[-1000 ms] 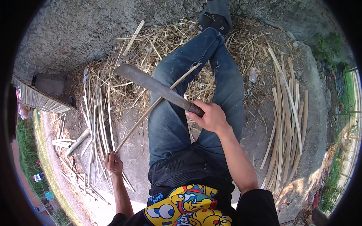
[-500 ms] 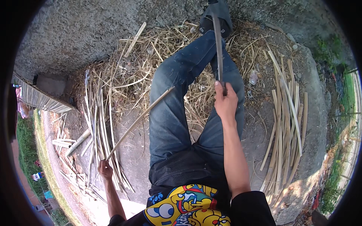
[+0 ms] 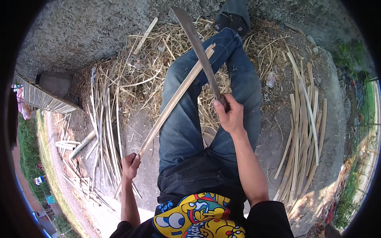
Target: The person uses a large knife to shave and smooth the surface of a bamboo strip, holding the strip between their legs and hands while pulling the knife toward them.
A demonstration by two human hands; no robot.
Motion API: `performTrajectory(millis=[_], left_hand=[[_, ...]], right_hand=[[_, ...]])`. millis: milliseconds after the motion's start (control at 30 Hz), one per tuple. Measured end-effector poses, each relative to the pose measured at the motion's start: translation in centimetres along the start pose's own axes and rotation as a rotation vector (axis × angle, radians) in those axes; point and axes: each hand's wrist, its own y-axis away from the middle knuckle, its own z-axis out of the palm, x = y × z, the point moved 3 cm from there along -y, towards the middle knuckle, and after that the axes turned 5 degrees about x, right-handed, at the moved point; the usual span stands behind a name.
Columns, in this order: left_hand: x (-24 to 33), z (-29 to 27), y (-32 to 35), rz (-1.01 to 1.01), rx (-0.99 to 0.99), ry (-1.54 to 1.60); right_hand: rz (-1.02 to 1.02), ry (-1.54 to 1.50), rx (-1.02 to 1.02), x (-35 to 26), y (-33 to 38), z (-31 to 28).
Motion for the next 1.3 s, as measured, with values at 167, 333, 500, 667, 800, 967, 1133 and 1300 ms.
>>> performTrajectory(millis=[167,333,500,667,800,967,1133,1300], left_hand=[[7.6,4.0,-4.0,-0.108,-0.215,0.197],[12.3,6.9,-4.7,-0.173,-0.240,0.353],[12.3,6.6,-4.7,-0.081,-0.172,0.144],[10.5,4.1,-4.2,-0.030,-0.161,0.078],[8.0,2.4,-2.2,-0.072,-0.226,0.089],[6.6,2.0,-2.0,-0.054,-0.204,0.145],[8.1,3.8,-2.6,-0.005,-0.206,0.127],[6.8,3.1,-1.8,-0.041,-0.212,0.138]], right_hand=[[-0.249,0.516,-0.317,-0.9,2.3,2.6],[-0.339,0.579,-0.658,-0.9,4.0,4.0],[-0.457,0.755,-0.538,-0.9,4.7,4.4],[-0.525,0.730,-0.444,-0.9,3.9,4.9],[-0.151,0.621,-0.160,-0.1,0.6,2.8],[-0.249,0.565,-0.281,0.0,1.2,3.1],[-0.504,0.667,-0.570,-0.1,5.1,5.2],[-0.577,0.762,-0.490,-0.8,5.1,5.1]])
